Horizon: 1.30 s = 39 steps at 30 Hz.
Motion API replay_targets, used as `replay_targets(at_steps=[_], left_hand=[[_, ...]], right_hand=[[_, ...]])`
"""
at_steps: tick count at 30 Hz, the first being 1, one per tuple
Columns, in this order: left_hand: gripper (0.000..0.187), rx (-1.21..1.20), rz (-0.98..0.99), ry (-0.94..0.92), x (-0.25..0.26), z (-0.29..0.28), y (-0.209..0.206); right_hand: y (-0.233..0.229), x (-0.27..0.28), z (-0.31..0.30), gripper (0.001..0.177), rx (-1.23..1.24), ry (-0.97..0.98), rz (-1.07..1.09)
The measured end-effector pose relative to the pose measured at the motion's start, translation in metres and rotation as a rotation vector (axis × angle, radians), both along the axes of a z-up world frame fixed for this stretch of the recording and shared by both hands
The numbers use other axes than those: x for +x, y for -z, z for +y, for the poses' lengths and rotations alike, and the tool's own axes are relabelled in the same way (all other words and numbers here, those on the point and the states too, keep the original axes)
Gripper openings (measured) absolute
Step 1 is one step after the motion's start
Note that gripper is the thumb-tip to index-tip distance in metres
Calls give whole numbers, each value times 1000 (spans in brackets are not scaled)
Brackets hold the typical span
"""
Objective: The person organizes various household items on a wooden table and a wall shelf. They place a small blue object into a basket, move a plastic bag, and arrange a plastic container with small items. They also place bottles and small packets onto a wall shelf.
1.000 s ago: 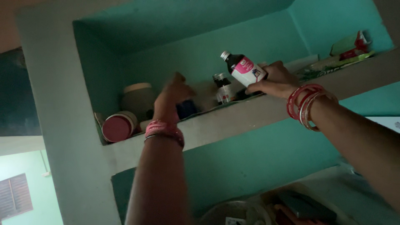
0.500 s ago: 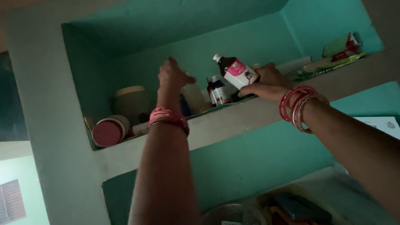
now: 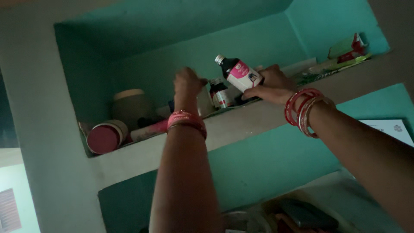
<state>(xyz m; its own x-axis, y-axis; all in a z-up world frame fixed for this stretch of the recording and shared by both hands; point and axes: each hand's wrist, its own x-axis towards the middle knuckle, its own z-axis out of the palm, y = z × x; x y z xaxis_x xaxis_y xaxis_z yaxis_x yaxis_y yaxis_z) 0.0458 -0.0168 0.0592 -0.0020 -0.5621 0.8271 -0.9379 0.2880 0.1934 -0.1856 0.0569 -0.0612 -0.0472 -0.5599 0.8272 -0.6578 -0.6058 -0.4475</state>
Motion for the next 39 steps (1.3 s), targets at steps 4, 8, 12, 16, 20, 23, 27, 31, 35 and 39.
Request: replay_targets(at_steps=[4, 8, 12, 16, 20, 23, 27, 31, 35, 39], left_hand=[[63, 142, 62, -44, 1, 9, -3], [88, 230, 46, -131, 8, 8, -5], [121, -81, -183, -205, 18, -23, 18], [115, -196, -140, -218, 9, -42, 40], [92, -119, -58, -175, -1, -16, 52], [79, -127, -83, -267, 0, 18, 39], [27, -113, -202, -525, 40, 50, 9], [29, 54, -207, -671, 105, 63, 19], [32, 217, -233, -724, 128, 60, 34], [34, 209, -246, -684, 124, 56, 43]], right_hand=[[-3, 2, 5, 55, 82, 35, -5], [-1, 2, 8, 53, 93, 61, -5], [-1, 3, 9, 53, 29, 2, 11], [0, 1, 4, 56, 35, 12, 11], [0, 0, 0, 54, 5, 9, 14], [-1, 0, -4, 53, -9, -28, -8], [2, -3, -11, 51, 12, -30, -20], [2, -1, -11, 55, -5, -23, -12], [1, 0, -9, 53, 1, -4, 10], [3, -2, -11, 57, -28, -14, 43]])
